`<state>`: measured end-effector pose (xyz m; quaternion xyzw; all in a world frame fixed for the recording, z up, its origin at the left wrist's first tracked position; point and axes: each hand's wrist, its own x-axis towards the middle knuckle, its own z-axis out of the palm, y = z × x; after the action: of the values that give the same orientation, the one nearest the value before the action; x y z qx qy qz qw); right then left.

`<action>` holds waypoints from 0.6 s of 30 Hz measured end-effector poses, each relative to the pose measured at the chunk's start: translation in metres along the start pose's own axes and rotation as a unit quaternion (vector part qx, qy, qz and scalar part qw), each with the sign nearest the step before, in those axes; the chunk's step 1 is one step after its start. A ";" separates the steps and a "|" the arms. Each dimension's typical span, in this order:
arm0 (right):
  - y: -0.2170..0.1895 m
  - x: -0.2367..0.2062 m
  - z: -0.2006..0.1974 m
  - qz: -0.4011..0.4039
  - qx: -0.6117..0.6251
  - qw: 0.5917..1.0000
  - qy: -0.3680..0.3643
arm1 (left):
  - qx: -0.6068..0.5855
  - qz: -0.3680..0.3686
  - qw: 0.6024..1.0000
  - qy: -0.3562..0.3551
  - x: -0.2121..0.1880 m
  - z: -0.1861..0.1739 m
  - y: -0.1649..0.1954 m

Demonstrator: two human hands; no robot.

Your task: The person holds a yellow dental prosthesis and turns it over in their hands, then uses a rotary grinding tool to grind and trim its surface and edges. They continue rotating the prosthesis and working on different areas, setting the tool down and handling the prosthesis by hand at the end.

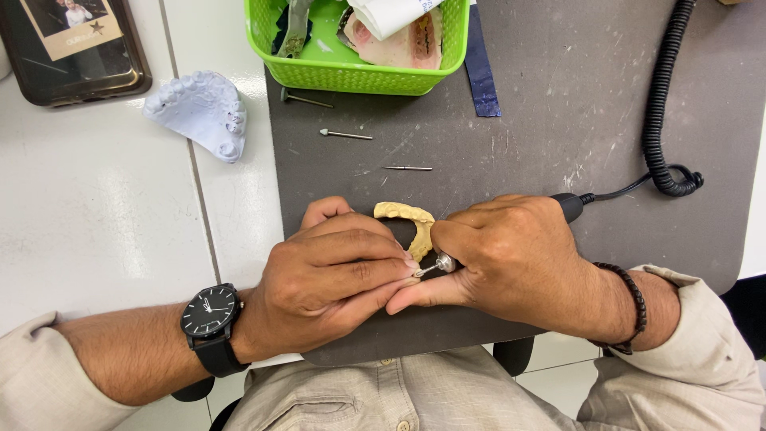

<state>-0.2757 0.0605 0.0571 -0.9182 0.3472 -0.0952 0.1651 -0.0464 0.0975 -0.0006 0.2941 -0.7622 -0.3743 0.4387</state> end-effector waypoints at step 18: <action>0.000 0.001 -0.002 -0.001 0.004 1.000 0.003 | 0.006 -0.001 1.000 0.004 0.000 0.000 0.000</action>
<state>-0.2756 0.0594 0.0592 -0.9174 0.3467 -0.0994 0.1682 -0.0468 0.0971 -0.0007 0.2989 -0.7623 -0.3686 0.4401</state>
